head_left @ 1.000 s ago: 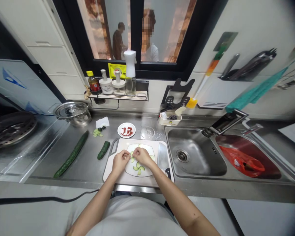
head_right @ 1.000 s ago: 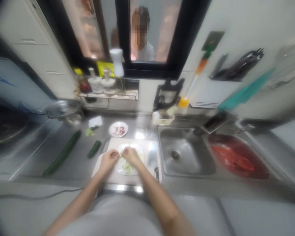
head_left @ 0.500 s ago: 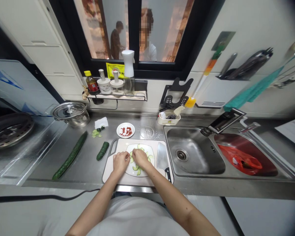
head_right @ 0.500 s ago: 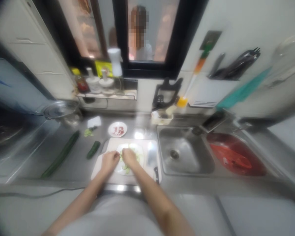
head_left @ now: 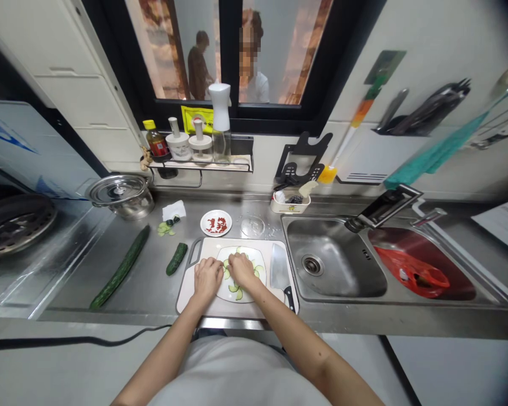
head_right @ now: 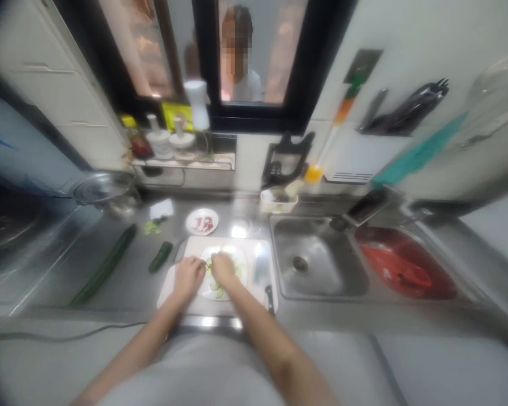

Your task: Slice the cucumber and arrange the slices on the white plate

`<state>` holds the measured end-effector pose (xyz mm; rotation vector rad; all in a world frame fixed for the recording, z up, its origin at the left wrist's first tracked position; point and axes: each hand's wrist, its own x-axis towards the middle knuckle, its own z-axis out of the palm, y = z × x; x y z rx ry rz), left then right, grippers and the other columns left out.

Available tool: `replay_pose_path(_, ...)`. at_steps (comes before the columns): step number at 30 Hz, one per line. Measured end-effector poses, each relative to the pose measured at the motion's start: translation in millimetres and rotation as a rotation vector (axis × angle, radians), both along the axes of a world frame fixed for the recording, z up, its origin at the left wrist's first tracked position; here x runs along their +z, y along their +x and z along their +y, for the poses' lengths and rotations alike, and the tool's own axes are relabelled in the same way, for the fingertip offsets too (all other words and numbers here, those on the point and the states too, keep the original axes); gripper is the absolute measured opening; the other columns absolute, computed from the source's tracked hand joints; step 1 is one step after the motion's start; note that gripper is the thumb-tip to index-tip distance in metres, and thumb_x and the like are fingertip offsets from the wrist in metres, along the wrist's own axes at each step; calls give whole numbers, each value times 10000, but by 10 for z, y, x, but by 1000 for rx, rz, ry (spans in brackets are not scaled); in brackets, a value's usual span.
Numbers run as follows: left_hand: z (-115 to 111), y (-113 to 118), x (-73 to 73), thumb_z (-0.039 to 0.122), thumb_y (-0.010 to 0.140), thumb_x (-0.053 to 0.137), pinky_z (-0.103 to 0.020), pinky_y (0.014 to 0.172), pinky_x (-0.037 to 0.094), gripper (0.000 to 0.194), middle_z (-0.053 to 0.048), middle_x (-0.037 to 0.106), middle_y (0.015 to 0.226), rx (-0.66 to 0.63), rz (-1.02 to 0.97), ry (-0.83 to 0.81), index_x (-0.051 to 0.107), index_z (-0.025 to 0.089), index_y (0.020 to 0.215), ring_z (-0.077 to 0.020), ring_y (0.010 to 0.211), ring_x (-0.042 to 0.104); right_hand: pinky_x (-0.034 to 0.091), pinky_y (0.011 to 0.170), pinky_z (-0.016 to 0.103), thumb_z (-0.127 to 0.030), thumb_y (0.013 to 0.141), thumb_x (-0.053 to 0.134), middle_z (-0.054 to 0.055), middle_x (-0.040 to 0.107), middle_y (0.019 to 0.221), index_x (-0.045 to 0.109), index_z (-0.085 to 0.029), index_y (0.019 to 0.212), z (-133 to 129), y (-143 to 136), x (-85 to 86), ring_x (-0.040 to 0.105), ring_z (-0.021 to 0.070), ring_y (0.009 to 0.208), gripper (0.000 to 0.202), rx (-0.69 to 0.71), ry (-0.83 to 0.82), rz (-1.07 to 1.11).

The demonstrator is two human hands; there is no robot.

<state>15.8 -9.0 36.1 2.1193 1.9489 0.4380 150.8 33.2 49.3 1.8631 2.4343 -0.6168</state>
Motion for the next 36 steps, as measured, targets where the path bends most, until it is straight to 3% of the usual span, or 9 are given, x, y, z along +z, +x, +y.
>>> replay_pose_path(6, -64, 14, 3, 199, 864, 503, -363, 817, 302, 308, -67, 625, 967, -134, 67, -33, 679, 276, 1104, -232, 953, 483, 369, 726, 279, -226, 906, 493, 107, 630, 1033, 624, -181, 980, 4, 7, 6, 533, 217, 988, 157, -8, -23, -14)
replay_pose_path(10, -50, 1, 7, 199, 877, 483, -371, 814, 300, 304, -77, 628, 986, -163, 92, -73, 691, 267, 1087, -235, 965, 478, 371, 732, 278, -235, 911, 487, 102, 625, 1042, 620, -187, 986, -3, 41, 5, 525, 216, 1002, 160, -5, -20, -11)
replay_pose_path(21, -46, -27, 33, 210, 888, 469, -364, 804, 290, 280, -75, 626, 988, -208, 121, -70, 696, 266, 1043, -232, 949, 481, 391, 767, 292, -228, 927, 450, 116, 624, 1050, 625, -171, 1010, -53, 142, -61, 524, 219, 1004, 202, 0, 19, -37)
replay_pose_path(31, -24, -10, 53, 205, 881, 475, -365, 803, 289, 260, -74, 622, 970, -219, 148, -87, 698, 261, 1001, -229, 932, 486, 391, 764, 311, -224, 928, 425, 131, 621, 1035, 621, -166, 1020, -93, 107, -32, 513, 240, 1014, 224, 29, 43, -58)
replay_pose_path(36, -14, 15, 38, 197, 874, 483, -372, 798, 288, 258, -76, 625, 967, -197, 151, -96, 700, 263, 997, -237, 947, 492, 377, 780, 291, -261, 920, 443, 104, 613, 1047, 620, -187, 1015, -125, 168, 34, 512, 218, 1003, 214, -20, 79, 23)
